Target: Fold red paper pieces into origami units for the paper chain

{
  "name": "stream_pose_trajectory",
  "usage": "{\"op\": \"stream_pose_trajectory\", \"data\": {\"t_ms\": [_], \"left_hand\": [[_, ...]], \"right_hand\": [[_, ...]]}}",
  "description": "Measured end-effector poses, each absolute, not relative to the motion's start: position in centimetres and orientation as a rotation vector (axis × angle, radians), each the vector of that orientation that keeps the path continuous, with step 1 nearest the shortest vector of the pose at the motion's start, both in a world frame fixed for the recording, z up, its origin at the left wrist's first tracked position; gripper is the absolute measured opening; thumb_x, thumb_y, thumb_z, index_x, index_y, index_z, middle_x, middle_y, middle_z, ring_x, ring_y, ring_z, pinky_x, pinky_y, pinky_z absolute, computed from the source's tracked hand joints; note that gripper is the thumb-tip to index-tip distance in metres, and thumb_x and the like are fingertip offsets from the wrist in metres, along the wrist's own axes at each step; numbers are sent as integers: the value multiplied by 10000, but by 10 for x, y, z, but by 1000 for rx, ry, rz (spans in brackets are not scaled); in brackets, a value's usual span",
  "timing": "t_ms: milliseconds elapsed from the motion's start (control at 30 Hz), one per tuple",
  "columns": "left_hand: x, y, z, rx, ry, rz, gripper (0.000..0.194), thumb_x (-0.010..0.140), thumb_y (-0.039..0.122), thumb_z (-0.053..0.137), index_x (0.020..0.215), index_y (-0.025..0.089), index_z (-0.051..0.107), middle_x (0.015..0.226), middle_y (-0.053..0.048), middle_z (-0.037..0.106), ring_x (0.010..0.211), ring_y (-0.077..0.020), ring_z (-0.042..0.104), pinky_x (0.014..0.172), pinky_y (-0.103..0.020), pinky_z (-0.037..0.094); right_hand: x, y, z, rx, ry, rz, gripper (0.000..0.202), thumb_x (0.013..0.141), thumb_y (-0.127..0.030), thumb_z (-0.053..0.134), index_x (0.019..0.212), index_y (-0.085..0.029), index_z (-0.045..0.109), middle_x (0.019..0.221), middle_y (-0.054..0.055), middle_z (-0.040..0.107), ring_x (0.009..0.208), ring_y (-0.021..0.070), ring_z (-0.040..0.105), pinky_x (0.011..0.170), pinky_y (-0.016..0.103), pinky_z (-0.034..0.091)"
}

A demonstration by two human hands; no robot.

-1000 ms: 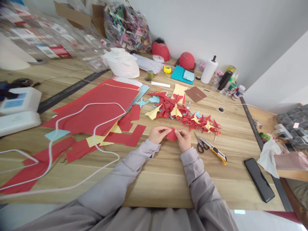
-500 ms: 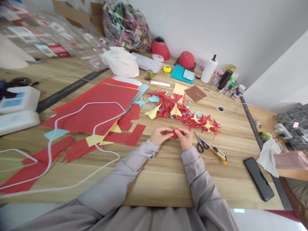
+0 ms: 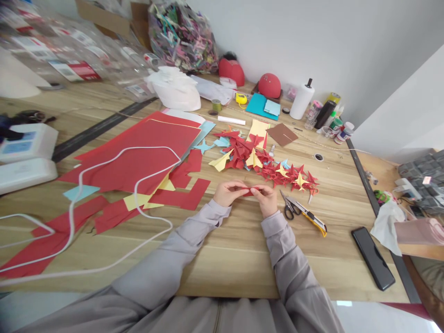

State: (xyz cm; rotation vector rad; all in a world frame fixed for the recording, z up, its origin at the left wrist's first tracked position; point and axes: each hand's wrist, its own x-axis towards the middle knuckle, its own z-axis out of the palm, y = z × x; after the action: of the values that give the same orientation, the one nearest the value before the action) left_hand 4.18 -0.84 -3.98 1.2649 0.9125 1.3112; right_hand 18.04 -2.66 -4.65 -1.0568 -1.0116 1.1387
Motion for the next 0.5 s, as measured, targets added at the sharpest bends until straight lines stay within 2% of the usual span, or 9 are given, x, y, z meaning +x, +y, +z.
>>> {"op": "stream_pose_trajectory", "data": {"t_ms": [200,367,500], "left_hand": [[42,-9,-39,1233,896,1264,163,570,281,715,571,136,642,598,-4,573,581,-103,509,566,-238,398],[39,-8,-38,1248,863,1250,192,605,302,693,550,129,632,585,10,537,584,-89,488,585,-229,391],[42,-9,-39,1170,893,1206,254,643,378,651,658,124,653,661,-9,575,630,-110,522,593,-241,425]], "right_hand": [[180,-25,-48,-1062,-949,1138,117,564,-244,724,655,-198,666,680,-13,666,647,126,575,666,282,469],[183,-23,-54,-1097,-905,1116,122,617,-300,688,672,-191,684,664,-16,667,627,116,563,681,281,454],[184,-22,-55,-1138,-898,1086,182,625,-346,674,696,-178,682,681,-2,672,650,129,568,708,300,459]]}}
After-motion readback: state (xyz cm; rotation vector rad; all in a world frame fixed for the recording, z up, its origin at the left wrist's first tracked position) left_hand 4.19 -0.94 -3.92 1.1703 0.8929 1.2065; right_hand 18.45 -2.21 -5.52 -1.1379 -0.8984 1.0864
